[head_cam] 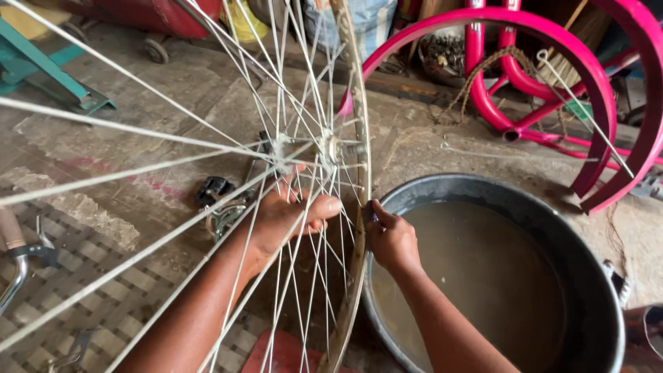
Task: The person holds a bicycle wheel and uses a small purple cloth to wipe and clean the metal rim and spokes, repeatedly dipping the cloth into a basin of water on the floor.
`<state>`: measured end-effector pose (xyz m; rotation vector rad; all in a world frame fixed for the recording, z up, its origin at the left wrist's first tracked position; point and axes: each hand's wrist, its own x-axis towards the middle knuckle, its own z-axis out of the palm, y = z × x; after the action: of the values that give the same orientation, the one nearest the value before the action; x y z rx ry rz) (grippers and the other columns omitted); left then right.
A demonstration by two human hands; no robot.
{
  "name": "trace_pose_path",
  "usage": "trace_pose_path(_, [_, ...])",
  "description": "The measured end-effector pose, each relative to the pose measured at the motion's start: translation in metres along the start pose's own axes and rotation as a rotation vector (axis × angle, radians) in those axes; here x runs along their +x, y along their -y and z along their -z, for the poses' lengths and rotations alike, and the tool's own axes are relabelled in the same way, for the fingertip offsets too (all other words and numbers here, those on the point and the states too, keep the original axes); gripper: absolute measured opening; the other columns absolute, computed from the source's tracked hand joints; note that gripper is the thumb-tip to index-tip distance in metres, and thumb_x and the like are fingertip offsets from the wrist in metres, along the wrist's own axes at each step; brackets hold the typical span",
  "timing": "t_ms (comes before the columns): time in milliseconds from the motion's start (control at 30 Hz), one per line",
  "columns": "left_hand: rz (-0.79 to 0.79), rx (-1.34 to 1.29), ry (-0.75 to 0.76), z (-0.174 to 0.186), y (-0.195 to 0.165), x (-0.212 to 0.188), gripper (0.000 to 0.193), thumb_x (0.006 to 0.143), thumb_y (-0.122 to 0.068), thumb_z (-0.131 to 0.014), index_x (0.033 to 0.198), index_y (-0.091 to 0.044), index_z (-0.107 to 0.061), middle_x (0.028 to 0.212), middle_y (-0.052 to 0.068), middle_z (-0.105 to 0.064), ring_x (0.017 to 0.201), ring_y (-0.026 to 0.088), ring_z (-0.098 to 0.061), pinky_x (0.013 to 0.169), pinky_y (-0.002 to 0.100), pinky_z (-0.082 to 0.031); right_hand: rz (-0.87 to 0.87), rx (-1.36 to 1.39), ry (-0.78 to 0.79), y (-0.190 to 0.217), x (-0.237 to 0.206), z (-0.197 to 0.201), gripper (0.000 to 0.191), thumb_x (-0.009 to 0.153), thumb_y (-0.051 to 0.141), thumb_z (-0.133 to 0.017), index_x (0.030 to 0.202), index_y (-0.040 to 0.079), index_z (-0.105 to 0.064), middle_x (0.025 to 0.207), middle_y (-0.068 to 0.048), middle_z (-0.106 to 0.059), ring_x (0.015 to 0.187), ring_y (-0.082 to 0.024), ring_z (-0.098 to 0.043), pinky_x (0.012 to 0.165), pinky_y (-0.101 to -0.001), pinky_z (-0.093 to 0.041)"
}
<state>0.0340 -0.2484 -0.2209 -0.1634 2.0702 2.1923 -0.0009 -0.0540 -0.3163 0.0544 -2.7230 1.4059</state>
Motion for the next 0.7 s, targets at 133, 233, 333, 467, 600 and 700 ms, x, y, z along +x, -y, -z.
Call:
trace_pose_path(133, [0.038,0.04,-0.062,-0.003,-0.001,-0.002,0.109,0.067,-0.029,-0.085,0.156,-0.008,-0.025,0.082,0.003,-0.067,0.064,0.009,-0.064,0.068,0.03,-0.06,0.036,0.004,0.071,-0.019,-0.051,0.007,0.04,0.091,0.022,-0.065,0.13,0.021,-0.072,0.086,-0.026,-0.073,0.073,-0.031,-0.076,0.068,-0.0448,-0.059])
trace_pose_path(233, [0.066,0.05,-0.043,-0.005,-0.01,-0.005,0.103,0.068,-0.03,-0.085,0.153,-0.007,-0.033,0.083,0.003,-0.065,0.063,0.009,-0.062,0.071,0.034,-0.063,-0.199,0.178,0.282,-0.031,-0.085,0.023,0.05,0.089,0.021,-0.071,0.139,0.026,-0.066,0.083,-0.014,-0.076,0.059,-0.021,-0.071,0.058,-0.0394,-0.06])
trace_pose_path(333, [0.101,0.059,0.011,-0.002,-0.025,-0.008,0.093,0.066,-0.033,-0.084,0.148,-0.005,-0.048,0.083,0.0,-0.064,0.06,0.009,-0.058,0.069,0.037,-0.064,-0.33,0.268,0.29,-0.037,-0.083,0.036,0.052,0.092,0.017,-0.07,0.142,0.023,-0.062,0.079,-0.012,-0.076,0.052,-0.016,-0.066,0.052,-0.0346,-0.056])
trace_pose_path(467, [0.208,0.106,-0.012,-0.002,-0.039,-0.011,0.09,0.065,-0.032,-0.084,0.144,-0.007,-0.05,0.078,0.0,-0.056,0.061,0.011,-0.057,0.069,0.043,-0.067,-0.33,0.309,0.206,-0.039,-0.065,0.035,0.056,0.094,0.015,-0.068,0.147,0.023,-0.056,0.079,-0.014,-0.074,0.054,-0.014,-0.064,0.053,-0.0323,-0.055])
trace_pose_path(600, [0.211,0.121,-0.001,-0.004,-0.043,-0.016,0.09,0.066,-0.033,-0.082,0.146,-0.008,-0.048,0.079,0.0,-0.055,0.067,0.01,-0.057,0.069,0.043,-0.068,-0.227,0.17,0.109,-0.034,-0.046,0.014,0.055,0.089,0.017,-0.067,0.143,0.026,-0.059,0.096,-0.012,-0.078,0.067,-0.02,-0.072,0.062,-0.0392,-0.059])
trace_pose_path(700, [0.222,0.141,-0.005,-0.004,-0.043,-0.019,0.092,0.066,-0.035,-0.081,0.148,-0.01,-0.048,0.083,0.002,-0.057,0.072,0.011,-0.058,0.069,0.041,-0.068,-0.012,-0.039,-0.008,-0.021,-0.007,0.002,0.051,0.089,0.02,-0.066,0.14,0.024,-0.065,0.099,-0.022,-0.076,0.08,-0.028,-0.077,0.074,-0.0425,-0.059])
